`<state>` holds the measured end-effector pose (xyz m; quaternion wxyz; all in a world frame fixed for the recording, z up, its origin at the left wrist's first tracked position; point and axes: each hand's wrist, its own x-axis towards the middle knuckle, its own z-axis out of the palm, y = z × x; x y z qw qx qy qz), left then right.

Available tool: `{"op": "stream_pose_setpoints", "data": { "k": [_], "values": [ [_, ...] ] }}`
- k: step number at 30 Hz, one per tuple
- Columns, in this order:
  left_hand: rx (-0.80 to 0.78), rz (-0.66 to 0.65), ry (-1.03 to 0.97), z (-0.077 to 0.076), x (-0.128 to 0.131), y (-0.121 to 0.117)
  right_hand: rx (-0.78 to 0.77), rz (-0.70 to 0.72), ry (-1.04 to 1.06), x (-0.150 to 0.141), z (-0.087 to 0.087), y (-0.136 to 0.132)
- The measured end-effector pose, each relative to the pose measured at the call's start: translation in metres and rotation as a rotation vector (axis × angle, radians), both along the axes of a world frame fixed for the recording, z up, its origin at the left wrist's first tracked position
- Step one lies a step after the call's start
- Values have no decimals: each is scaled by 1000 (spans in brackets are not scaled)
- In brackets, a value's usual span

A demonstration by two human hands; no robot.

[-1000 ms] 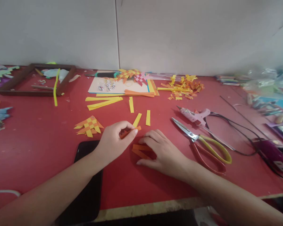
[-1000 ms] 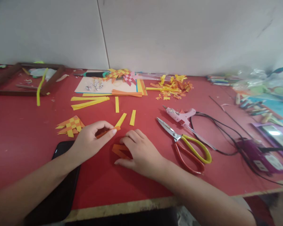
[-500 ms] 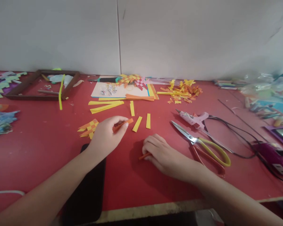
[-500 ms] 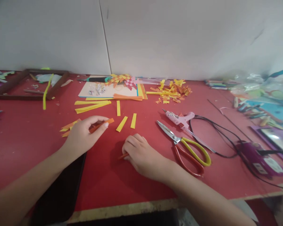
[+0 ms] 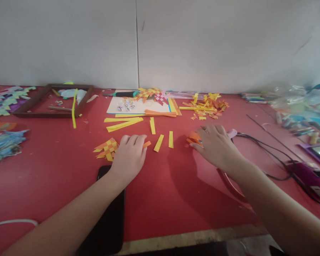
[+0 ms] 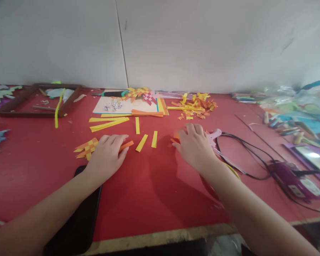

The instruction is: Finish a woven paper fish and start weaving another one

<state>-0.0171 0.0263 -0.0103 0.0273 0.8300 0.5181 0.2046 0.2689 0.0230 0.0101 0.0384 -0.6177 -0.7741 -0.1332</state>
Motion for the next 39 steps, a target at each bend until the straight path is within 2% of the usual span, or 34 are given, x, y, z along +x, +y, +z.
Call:
{"op": "stream_pose_setpoints", "data": {
  "k": [3, 6, 10, 13, 17, 25, 29, 31, 34, 37, 39],
  "values": [
    [114, 0, 56, 3, 0, -3, -19, 110, 91, -22, 10, 9],
    [178, -35, 118, 4, 2, -8, -140, 217, 199, -58, 13, 24],
    [115, -98, 137, 1, 5, -13, -177, 237, 216, -98, 3, 48],
    [91, -93, 132, -1, 4, -12, -200, 299, 209, -111, -9, 59],
    [95, -74, 122, -2, 2, -9, -237, 423, 215, -105, -17, 54],
    [107, -61, 141, -3, 2, -11, -271, 586, 313, -71, -18, 27],
    [150, -51, 122, -1, 1, -9, -260, 702, 434, -62, -19, 19],
    [171, -99, 83, 0, 1, -8, -207, 724, 548, -59, -18, 17],
    [178, -261, 5, 2, 2, -9, -129, 614, 637, -59, -15, 17],
    [174, -421, -8, 2, 3, -11, -172, 551, 575, -60, -14, 17],
    [169, -466, 11, 0, 3, -11, -209, 556, 519, -60, -15, 17]
  ]
}}
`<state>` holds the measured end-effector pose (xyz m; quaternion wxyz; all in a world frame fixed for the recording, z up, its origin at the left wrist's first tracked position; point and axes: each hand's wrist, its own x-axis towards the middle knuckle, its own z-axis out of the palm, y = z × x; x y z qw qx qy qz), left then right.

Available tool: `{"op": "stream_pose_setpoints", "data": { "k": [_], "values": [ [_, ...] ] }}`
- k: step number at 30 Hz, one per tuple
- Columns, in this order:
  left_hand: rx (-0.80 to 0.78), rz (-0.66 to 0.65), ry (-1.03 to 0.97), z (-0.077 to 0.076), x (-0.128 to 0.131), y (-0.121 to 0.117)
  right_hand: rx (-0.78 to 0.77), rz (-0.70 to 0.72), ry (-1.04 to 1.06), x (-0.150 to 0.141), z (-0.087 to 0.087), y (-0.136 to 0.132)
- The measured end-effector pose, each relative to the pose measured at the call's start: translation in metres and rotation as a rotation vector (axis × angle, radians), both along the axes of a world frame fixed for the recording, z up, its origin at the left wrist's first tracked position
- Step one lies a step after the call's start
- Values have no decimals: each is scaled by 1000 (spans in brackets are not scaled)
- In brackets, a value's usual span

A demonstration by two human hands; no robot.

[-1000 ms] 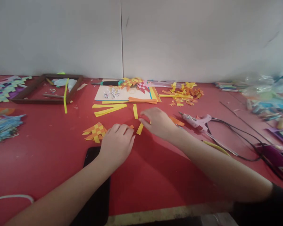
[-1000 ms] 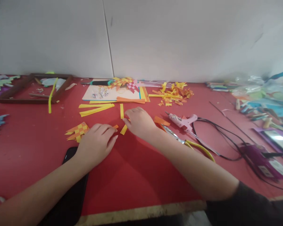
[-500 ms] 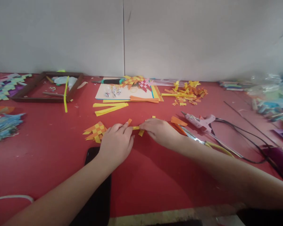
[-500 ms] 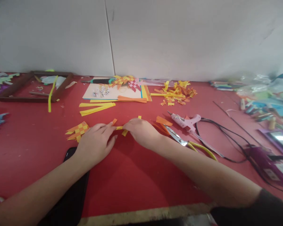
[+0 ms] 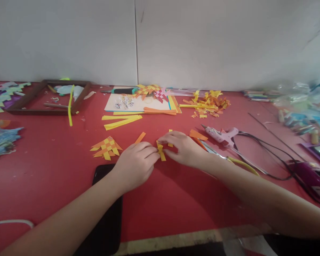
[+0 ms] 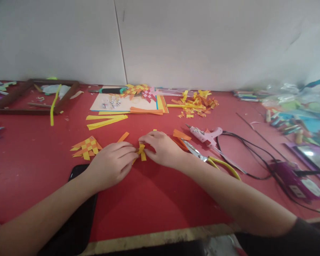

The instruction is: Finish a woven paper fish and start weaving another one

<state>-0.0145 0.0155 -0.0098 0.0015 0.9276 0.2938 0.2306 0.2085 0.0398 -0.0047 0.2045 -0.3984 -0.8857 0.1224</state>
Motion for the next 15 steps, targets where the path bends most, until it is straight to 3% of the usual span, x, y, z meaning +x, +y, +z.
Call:
{"op": "stream_pose_setpoints", "data": {
  "k": [8, 15],
  "values": [
    [-98, -20, 64, -2, 1, 2, -18, -171, -121, 6, -2, -10],
    [-103, 46, 111, -1, 3, -2, -9, -146, -66, 6, -1, -23]
  ]
}}
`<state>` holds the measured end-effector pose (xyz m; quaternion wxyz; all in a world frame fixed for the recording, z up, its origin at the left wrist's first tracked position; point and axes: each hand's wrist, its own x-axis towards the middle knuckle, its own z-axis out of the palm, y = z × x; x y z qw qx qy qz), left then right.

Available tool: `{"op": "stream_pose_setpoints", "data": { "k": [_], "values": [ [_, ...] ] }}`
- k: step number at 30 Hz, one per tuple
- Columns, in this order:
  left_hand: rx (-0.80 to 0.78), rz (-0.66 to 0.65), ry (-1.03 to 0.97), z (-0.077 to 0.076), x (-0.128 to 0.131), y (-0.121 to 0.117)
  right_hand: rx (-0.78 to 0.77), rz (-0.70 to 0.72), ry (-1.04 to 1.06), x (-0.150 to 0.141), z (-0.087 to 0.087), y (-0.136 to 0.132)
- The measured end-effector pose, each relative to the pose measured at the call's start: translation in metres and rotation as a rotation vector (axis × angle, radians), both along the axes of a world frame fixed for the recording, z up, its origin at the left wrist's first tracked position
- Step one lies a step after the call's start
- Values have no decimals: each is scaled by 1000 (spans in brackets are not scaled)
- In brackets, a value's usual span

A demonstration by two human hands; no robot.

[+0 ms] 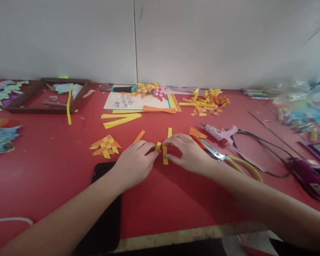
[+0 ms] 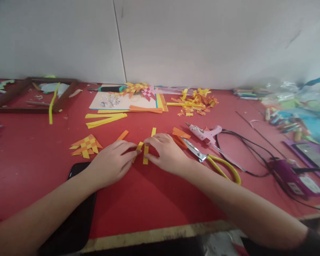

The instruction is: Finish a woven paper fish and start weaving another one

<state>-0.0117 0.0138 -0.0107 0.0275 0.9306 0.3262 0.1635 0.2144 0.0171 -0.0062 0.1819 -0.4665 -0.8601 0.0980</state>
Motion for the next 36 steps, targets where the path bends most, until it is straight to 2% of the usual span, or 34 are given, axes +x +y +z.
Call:
{"op": "stream_pose_setpoints", "data": {
  "k": [8, 12, 17, 25, 28, 30, 32, 35, 36],
  "values": [
    [-18, -33, -21, -1, 1, 0, -19, 47, 31, -11, 1, -10],
    [-41, -28, -49, 0, 1, 0, 65, -68, 40, -4, -1, 6],
    [-50, -16, -61, 1, 1, 0, 83, -169, -117, 7, -3, 22],
    [-36, -28, -40, -1, 2, 0, -62, -177, -110, -2, 6, -13],
    [8, -18, -43, 5, 2, 0, -82, -152, -85, -6, 7, -23],
    [74, 30, -37, 17, -6, 0, -73, -148, -54, -8, 6, -27],
    [127, 164, -20, 31, -24, 3, -62, -144, -13, -8, 4, -29],
    [101, 334, 100, 43, -71, 16, -61, -126, 53, -6, 0, -30],
    [42, 329, 166, 42, -88, 23, -59, -119, 75, -6, -1, -30]
  ]
}}
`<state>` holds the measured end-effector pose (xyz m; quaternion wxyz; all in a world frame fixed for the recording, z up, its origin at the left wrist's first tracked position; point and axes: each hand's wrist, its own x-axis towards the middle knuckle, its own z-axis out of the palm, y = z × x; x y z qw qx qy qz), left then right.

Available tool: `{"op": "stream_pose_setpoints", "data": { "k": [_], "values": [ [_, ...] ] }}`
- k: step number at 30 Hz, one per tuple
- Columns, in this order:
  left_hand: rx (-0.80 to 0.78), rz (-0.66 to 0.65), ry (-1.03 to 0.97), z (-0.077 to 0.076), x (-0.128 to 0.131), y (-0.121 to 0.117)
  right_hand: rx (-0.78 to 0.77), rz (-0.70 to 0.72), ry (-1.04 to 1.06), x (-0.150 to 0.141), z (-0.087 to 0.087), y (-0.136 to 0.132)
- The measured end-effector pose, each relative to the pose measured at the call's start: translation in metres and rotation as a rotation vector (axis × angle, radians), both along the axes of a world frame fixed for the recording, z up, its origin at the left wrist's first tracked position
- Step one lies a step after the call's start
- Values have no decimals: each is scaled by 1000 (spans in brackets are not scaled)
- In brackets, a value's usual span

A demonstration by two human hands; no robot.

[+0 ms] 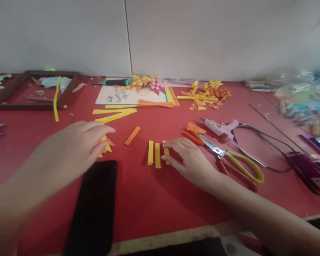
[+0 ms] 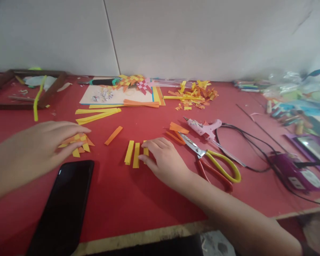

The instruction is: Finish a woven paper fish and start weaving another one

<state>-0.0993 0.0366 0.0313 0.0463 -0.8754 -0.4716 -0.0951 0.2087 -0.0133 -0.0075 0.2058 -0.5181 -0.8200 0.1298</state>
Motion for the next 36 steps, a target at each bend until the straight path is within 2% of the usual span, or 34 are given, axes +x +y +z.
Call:
{"op": "stream_pose_setpoints", "data": {
  "k": [4, 8, 12, 15, 18, 20, 21, 24, 28, 30, 36],
  "values": [
    [-195, -90, -27, -18, -51, 23, -9, -8, 73, 2, -3, 1],
    [-201, -76, -58, -31, -58, 25, 4, -12, 109, 1, -5, 2],
    [-89, -3, -49, -33, -42, 12, 22, -5, 113, 0, -8, 2],
    [-48, 85, 72, -29, -26, -2, 34, -1, 111, 0, -10, 1],
    [70, 147, 187, -21, -7, -17, 52, 9, 123, 1, -9, 1],
    [192, 58, 109, -14, 10, -25, 60, 11, 127, 2, -9, 1],
    [226, -31, 42, -12, 19, -28, 60, 14, 124, 2, -8, 1],
    [161, -271, -115, -14, 47, -29, 56, 26, 102, 3, -7, 1],
    [39, -383, -166, -29, 76, -18, 34, 28, 81, 4, -8, 2],
    [-6, -390, -164, -34, 83, -12, 21, 17, 98, 3, -10, 2],
    [-83, -381, -153, -34, 88, -20, -3, -3, 138, 3, -14, 4]
  ]
}}
